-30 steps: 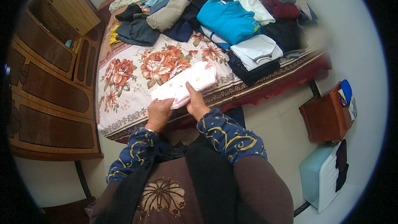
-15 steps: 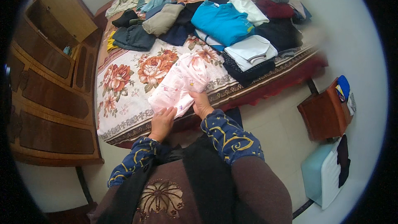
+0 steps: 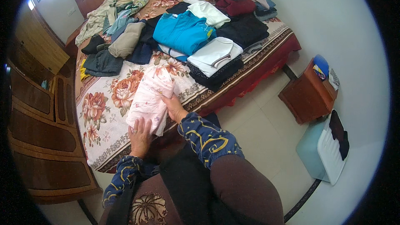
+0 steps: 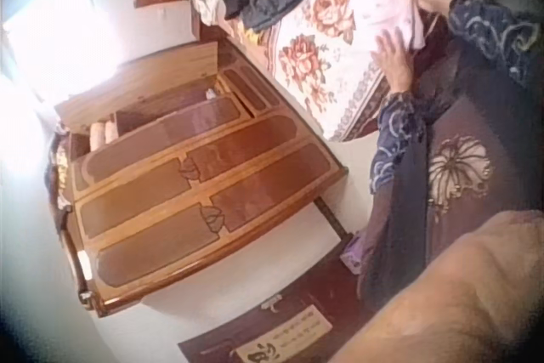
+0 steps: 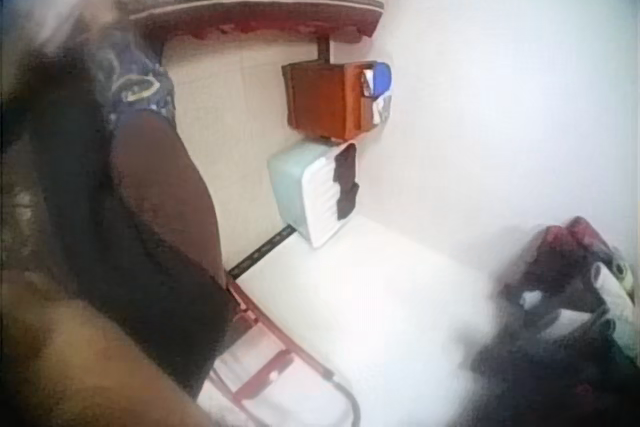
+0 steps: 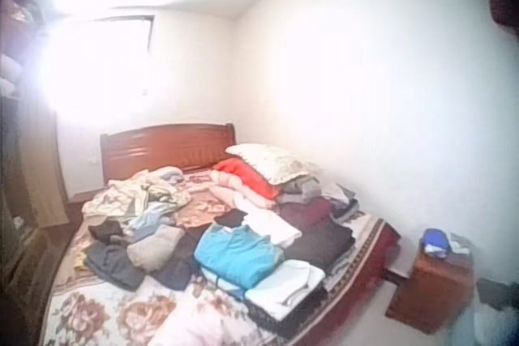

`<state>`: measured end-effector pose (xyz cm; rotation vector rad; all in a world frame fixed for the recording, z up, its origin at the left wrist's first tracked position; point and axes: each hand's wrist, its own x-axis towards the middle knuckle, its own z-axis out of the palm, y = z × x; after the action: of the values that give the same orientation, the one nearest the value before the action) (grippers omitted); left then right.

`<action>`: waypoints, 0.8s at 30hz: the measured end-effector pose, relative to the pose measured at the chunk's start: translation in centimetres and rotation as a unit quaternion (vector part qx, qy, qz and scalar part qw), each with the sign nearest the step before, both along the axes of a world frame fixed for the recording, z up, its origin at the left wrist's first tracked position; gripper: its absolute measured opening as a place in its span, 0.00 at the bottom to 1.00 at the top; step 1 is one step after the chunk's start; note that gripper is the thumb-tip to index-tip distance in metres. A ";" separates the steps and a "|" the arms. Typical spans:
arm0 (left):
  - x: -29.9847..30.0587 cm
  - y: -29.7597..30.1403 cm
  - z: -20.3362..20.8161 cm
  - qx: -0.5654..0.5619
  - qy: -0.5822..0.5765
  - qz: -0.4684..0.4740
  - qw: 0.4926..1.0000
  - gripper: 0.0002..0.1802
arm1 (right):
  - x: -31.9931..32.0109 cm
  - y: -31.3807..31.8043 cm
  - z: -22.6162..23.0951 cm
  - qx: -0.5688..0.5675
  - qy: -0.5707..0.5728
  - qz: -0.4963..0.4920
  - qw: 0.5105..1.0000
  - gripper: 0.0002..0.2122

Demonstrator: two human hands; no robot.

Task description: The person folds a light pink floral shirt on a bed, smoothing and aligning the fabric before folding it into a compact rectangle. They then pick up a pair of dark blue shorts and begin folding them similarly.

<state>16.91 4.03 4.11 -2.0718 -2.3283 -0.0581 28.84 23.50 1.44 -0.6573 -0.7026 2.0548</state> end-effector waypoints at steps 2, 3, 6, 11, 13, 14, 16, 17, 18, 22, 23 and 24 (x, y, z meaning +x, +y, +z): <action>0.4 0.5 0.8 -0.030 -0.024 -0.014 0.999 0.43 | 0.2 1.5 -1.7 0.033 -0.094 -0.030 0.995 0.19; 0.7 1.1 1.3 -0.039 -0.043 -0.028 0.998 0.42 | 0.6 2.5 -4.1 0.024 -0.144 -0.084 0.986 0.18; 0.8 1.3 0.9 -0.033 -0.093 -0.008 0.995 0.36 | 0.2 2.3 -5.6 0.113 -0.313 -0.166 0.928 0.20; 0.5 2.0 0.4 0.089 -0.060 0.020 0.994 0.33 | 1.3 -2.2 0.6 0.443 -0.492 -0.245 0.708 0.22; 0.3 3.3 0.3 0.101 -0.034 0.027 0.994 0.33 | 0.4 -2.4 2.0 0.599 -0.484 -0.145 0.621 0.21; 0.1 3.7 0.1 0.107 -0.020 0.030 0.994 0.34 | -0.4 -2.5 2.2 0.668 -0.472 -0.092 0.569 0.21; -0.2 4.5 -0.8 0.067 -0.033 0.037 0.997 0.36 | -1.8 -2.0 1.1 0.716 -0.457 0.065 0.523 0.21; -0.3 4.5 -1.4 0.053 -0.031 0.034 0.998 0.37 | -2.0 -1.9 0.4 0.714 -0.467 0.122 0.507 0.21; -0.5 4.4 -1.6 0.036 -0.029 0.034 0.998 0.37 | -2.3 -1.3 -0.1 0.728 -0.461 0.123 0.492 0.21; -0.4 4.4 -2.4 -0.019 -0.019 0.042 0.999 0.40 | -3.3 1.3 -1.1 0.758 -0.466 0.115 0.441 0.22; -0.5 4.3 -2.9 -0.002 -0.022 0.043 0.999 0.40 | -3.9 2.3 -0.9 0.756 -0.483 0.109 0.428 0.22; -0.5 4.3 -3.0 -0.007 -0.034 0.041 0.999 0.40 | -4.3 3.5 -0.8 0.752 -0.502 0.102 0.415 0.22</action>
<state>16.44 8.34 1.14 -2.0089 -2.4579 -0.1121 24.54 26.95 0.63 -0.5004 -2.7970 0.1163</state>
